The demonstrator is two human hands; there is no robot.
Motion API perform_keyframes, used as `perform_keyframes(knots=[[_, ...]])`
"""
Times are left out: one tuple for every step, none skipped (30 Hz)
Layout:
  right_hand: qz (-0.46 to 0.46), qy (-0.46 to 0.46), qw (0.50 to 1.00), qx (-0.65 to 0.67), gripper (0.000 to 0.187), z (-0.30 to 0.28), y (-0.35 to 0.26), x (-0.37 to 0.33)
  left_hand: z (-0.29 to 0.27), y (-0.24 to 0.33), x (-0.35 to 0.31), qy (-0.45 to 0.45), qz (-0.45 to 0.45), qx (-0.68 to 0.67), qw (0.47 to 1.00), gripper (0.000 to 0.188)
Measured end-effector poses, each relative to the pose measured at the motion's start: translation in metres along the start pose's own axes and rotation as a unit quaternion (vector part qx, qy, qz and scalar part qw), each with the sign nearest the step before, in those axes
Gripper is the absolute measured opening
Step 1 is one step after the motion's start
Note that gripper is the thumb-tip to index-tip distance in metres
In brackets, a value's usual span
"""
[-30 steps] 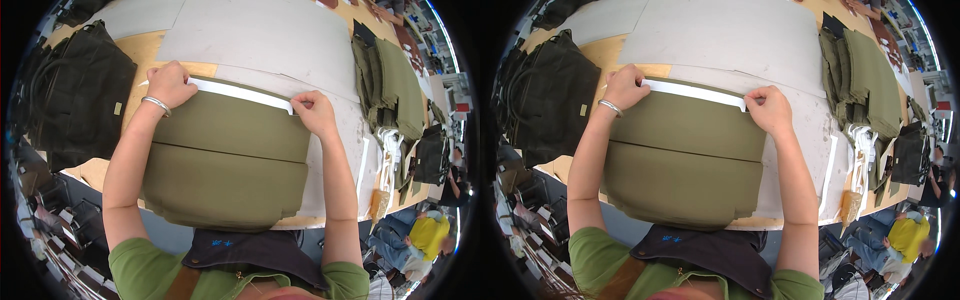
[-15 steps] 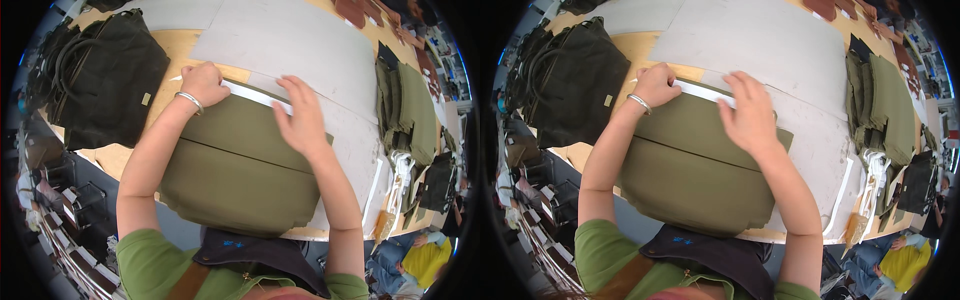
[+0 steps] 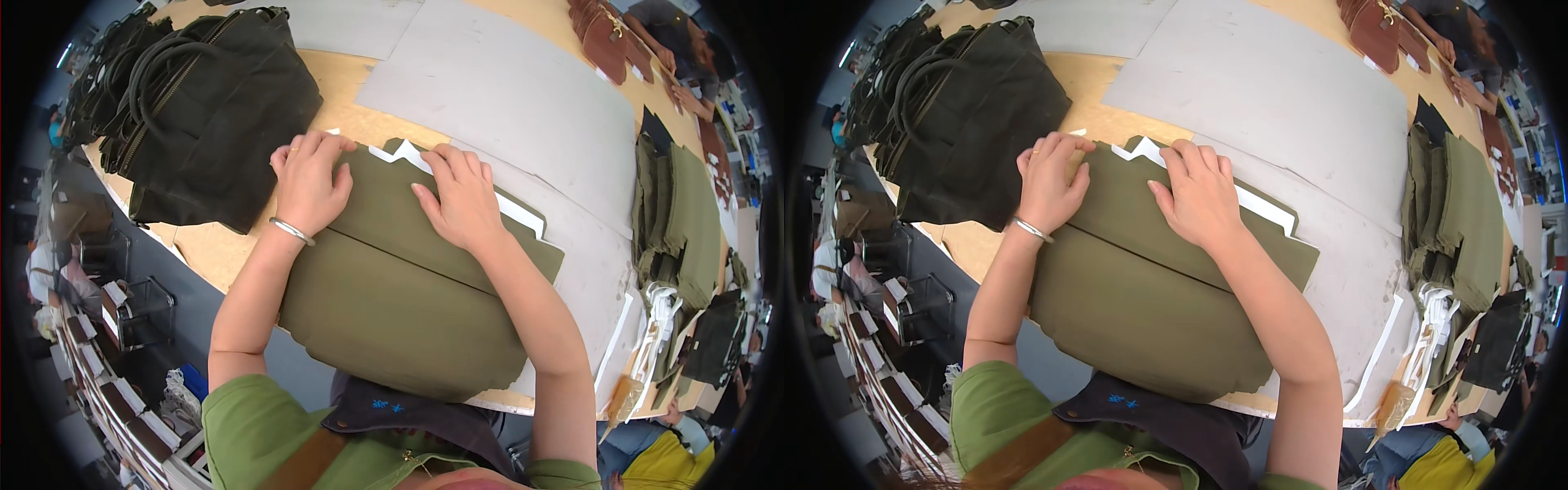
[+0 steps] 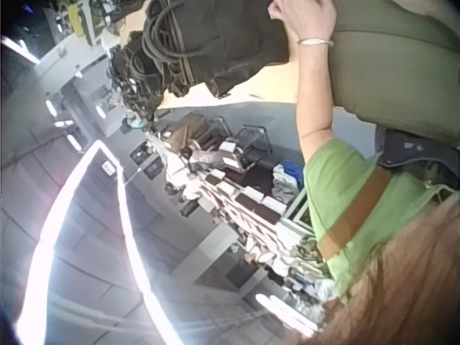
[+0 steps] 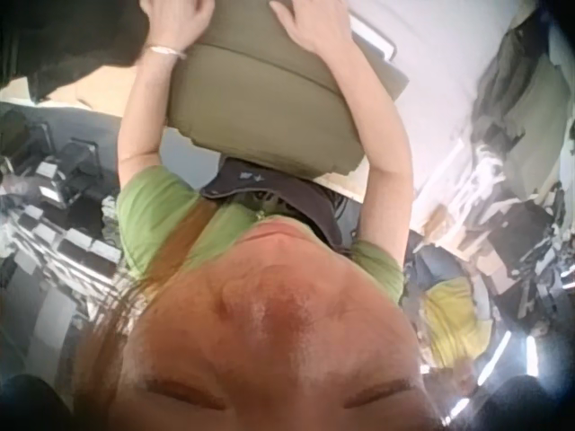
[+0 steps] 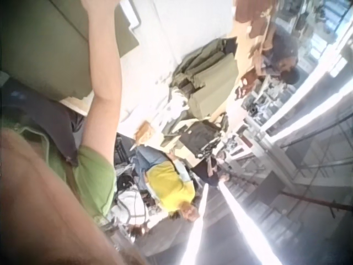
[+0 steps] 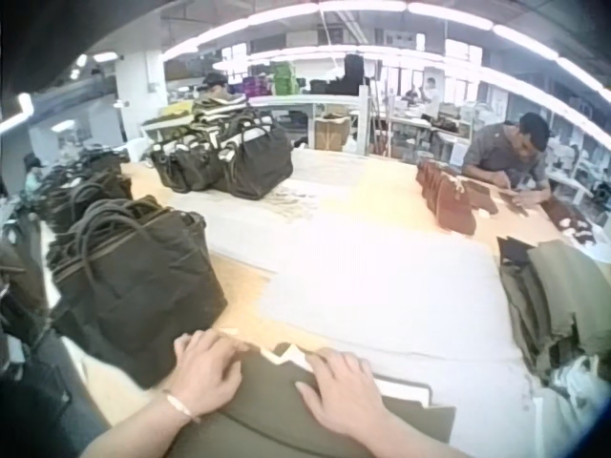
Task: The person applies adhesive to white fabric strips and then places them onto olive green fabric pieces. They smooth the strips down to secure them. The process is repeated for multiple fabric pieces.
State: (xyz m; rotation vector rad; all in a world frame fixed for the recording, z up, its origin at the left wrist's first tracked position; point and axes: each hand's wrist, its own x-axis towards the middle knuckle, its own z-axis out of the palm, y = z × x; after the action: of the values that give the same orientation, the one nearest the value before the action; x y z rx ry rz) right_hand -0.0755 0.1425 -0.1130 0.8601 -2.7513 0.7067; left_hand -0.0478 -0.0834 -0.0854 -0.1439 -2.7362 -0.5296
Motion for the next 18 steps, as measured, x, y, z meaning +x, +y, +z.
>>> perform_keyframes(knots=[[-0.003,0.004,1.000,0.002,0.040,0.007,-0.001,0.003,0.002,-0.004,-0.006,-0.001,-0.016,-0.002,1.000,0.022],[-0.006,0.008,1.000,0.004,0.038,0.012,-0.002,0.005,0.002,-0.007,-0.010,-0.004,-0.036,-0.011,0.999,0.022],[-0.014,0.008,1.000,0.005,0.038,0.013,-0.004,0.006,0.006,-0.009,-0.012,-0.015,-0.047,-0.024,0.999,0.022],[-0.022,0.008,1.000,0.006,0.038,0.014,-0.005,0.006,0.008,-0.010,-0.012,-0.026,-0.058,-0.036,0.997,0.021],[-0.030,0.008,1.000,0.007,0.038,0.015,-0.006,0.007,0.010,-0.011,-0.013,-0.037,-0.069,-0.049,0.996,0.020],[-0.038,0.013,0.999,-0.003,0.037,0.015,-0.007,0.006,0.012,-0.011,-0.013,-0.042,-0.065,-0.057,0.995,0.019],[-0.046,0.018,0.999,-0.014,0.037,0.015,-0.008,0.006,0.014,-0.011,-0.012,-0.047,-0.061,-0.065,0.995,0.018],[-0.053,0.024,0.998,-0.024,0.036,0.015,-0.008,0.007,0.015,-0.012,-0.012,-0.052,-0.057,-0.074,0.994,0.017],[-0.055,0.020,0.998,-0.012,0.035,0.015,-0.007,0.007,0.016,-0.011,-0.012,-0.046,-0.046,-0.070,0.995,0.017],[-0.056,0.016,0.998,-0.001,0.035,0.015,-0.005,0.008,0.016,-0.011,-0.012,-0.041,-0.035,-0.066,0.996,0.017],[-0.057,0.012,0.998,0.011,0.034,0.015,-0.004,0.009,0.016,-0.011,-0.013,-0.035,-0.024,-0.063,0.997,0.016],[-0.058,0.019,0.998,0.019,0.033,0.015,-0.006,0.010,0.016,-0.011,-0.014,-0.032,-0.022,-0.066,0.997,0.016],[-0.059,0.025,0.998,0.027,0.032,0.015,-0.008,0.011,0.016,-0.011,-0.014,-0.028,-0.019,-0.068,0.997,0.016],[-0.060,0.032,0.997,0.035,0.031,0.016,-0.010,0.013,0.016,-0.011,-0.015,-0.025,-0.016,-0.071,0.997,0.017],[-0.056,0.030,0.997,0.041,0.031,0.019,-0.012,0.015,0.017,-0.012,-0.015,-0.023,-0.010,-0.072,0.997,0.016],[-0.053,0.028,0.997,0.047,0.031,0.023,-0.013,0.018,0.019,-0.013,-0.015,-0.022,-0.004,-0.073,0.997,0.016],[-0.049,0.026,0.997,0.053,0.031,0.025,-0.013,0.019,0.020,-0.014,-0.015,-0.020,0.002,-0.073,0.997,0.016],[-0.053,0.024,0.997,0.057,0.030,0.027,-0.015,0.020,0.021,-0.015,-0.015,-0.020,0.002,-0.076,0.997,0.016]])
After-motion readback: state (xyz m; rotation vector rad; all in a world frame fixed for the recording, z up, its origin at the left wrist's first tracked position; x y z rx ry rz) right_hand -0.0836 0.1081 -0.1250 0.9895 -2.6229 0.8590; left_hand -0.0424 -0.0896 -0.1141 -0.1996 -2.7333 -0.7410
